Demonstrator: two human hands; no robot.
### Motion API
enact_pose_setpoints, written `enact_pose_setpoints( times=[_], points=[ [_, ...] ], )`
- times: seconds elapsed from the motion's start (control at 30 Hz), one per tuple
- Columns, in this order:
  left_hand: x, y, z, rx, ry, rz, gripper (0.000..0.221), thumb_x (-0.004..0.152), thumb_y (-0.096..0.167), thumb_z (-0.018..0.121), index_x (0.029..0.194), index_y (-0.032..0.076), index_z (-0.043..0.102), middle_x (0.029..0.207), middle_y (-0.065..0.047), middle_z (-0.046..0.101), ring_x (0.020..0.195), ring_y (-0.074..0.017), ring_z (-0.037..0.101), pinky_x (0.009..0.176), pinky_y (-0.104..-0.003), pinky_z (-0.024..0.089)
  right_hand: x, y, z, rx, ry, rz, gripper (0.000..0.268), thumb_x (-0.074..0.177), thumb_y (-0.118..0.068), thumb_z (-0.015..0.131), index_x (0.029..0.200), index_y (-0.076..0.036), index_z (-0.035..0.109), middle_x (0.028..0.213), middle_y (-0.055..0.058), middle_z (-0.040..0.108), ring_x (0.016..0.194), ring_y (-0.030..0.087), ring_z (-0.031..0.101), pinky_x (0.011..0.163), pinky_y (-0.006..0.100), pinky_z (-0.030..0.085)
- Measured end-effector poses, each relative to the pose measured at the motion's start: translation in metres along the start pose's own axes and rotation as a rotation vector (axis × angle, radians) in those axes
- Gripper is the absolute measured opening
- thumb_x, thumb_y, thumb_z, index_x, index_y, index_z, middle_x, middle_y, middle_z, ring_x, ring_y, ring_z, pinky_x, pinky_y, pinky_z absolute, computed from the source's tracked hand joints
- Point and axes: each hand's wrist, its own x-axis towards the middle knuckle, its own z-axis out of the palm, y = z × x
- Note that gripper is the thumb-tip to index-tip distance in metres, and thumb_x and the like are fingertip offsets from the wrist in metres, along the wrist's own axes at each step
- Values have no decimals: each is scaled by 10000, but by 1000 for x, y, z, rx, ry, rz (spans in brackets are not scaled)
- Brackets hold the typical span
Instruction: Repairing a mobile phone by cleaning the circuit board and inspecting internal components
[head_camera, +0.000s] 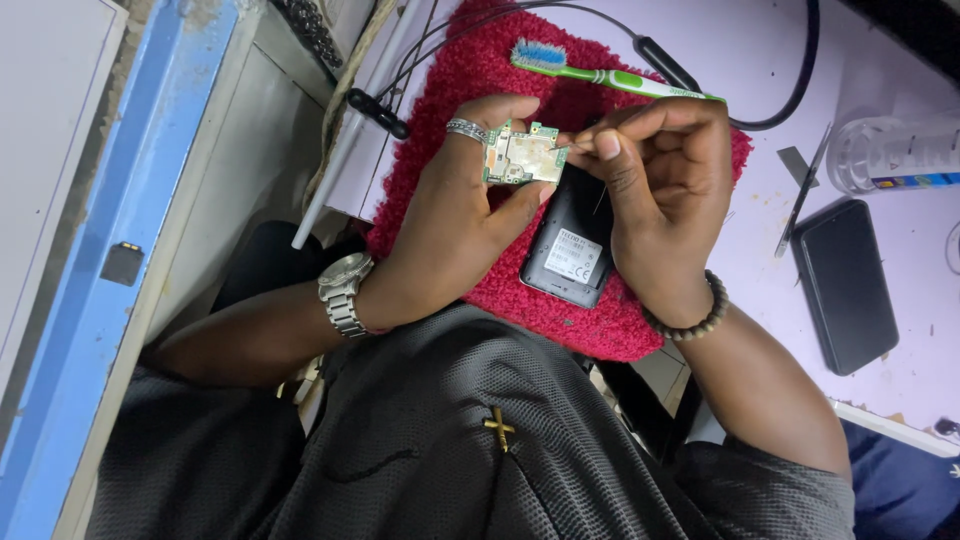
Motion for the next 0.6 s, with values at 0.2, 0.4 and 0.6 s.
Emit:
enact_pose_setpoints(
  times=[0.2, 0.4, 0.6],
  points=[
    [0, 1, 0, 3, 0, 12, 578, 997, 21, 765, 1479, 98, 456, 1385, -161, 686, 1291, -284, 697, 1131, -381, 556, 1, 1, 2, -22, -1, -17, 172, 1158, -47, 597, 1169, -9, 430, 1084, 235, 658, 1046, 287, 740, 958, 343, 656],
    [0, -2, 3, 13, 27, 0, 572, 990, 36, 750, 1485, 68, 464, 1378, -154, 668, 1303, -287, 666, 1135, -383, 538, 1, -1, 4, -93, -24, -49, 163, 1168, -43, 590, 1160, -7, 431, 1072, 232, 672, 1050, 295, 739, 955, 352, 649],
    [0, 2, 1, 24, 9, -20, 600, 996, 52, 774, 1498, 68, 447, 1360, -152, 628, 1234, -274, 675, 1066, -374, 573, 3, -1, 3, -85, -19, -17, 181, 1166, -62, 619, 1154, -25, 442, 1058, 219, 692, 992, 267, 738, 880, 299, 634]
  ],
)
